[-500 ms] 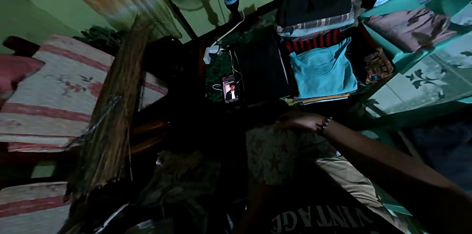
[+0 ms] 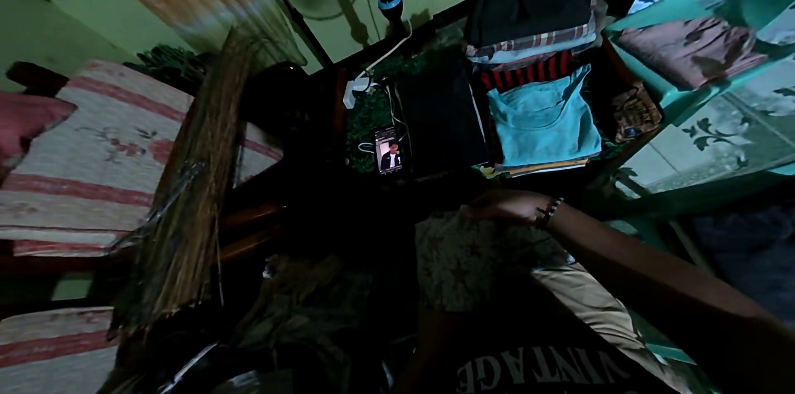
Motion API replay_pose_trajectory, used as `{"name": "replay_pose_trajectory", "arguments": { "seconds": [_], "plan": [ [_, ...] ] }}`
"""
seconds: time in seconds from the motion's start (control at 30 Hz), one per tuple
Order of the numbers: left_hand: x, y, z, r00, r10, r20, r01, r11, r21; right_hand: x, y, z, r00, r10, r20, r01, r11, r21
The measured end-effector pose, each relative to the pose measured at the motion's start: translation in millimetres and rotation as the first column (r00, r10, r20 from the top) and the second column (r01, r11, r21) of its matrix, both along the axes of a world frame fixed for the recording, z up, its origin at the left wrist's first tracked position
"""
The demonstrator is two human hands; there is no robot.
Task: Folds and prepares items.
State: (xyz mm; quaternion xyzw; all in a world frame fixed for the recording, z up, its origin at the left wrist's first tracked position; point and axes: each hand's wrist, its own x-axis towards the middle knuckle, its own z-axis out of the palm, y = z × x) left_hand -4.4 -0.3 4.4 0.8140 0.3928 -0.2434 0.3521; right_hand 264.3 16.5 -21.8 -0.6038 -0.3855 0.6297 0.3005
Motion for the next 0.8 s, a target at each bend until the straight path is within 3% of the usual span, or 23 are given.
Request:
{"name": "replay_pose_trajectory", "arguments": {
  "seconds": [0.1, 0.2, 0.3, 0.37, 0.5, 0.6, 0.67, 0.73, 0.8],
  "plan": [
    [19, -8, 15, 0.979, 0.199, 0.047, -0.196, 0.979, -0.061, 5, 1, -3, 1.000, 0.018, 0.013, -0.018, 1.000, 0.021],
    [20, -5, 8, 0.999, -0.030, 0.017, 0.030, 0.999, 0.046, 6, 1, -3, 1.000, 0.006, 0.007, -0.006, 1.000, 0.030],
    [21, -3, 4, 0.975, -0.182, -0.127, 0.192, 0.979, 0.073, 5, 0, 2, 0.999, -0.017, 0.031, 0.015, 0.999, 0.045],
    [26, -2, 3, 0.938, -0.231, -0.259, 0.238, 0.971, -0.004, 5, -1, 3, 0.999, -0.021, 0.047, 0.018, 0.999, 0.051],
    [26, -5, -5, 0.910, -0.281, -0.303, 0.283, 0.958, -0.040, 5, -2, 8, 0.988, -0.050, 0.147, 0.033, 0.992, 0.118],
    [42, -9, 9, 0.868, -0.276, -0.412, 0.260, 0.961, -0.097, 5, 0, 3, 0.979, -0.102, 0.176, 0.080, 0.989, 0.125],
    [54, -15, 32, 0.885, -0.277, -0.373, 0.260, 0.961, -0.096, 5, 2, -2, 0.977, -0.122, 0.176, 0.100, 0.987, 0.124],
    [76, -21, 66, 0.905, -0.304, -0.299, 0.255, 0.948, -0.191, 4, 3, -4, 0.975, -0.136, 0.178, 0.115, 0.986, 0.122],
    [88, -27, 82, 0.959, -0.227, -0.171, 0.178, 0.949, -0.260, 3, 3, -4, 0.973, -0.144, 0.179, 0.121, 0.984, 0.131]
  ]
}}
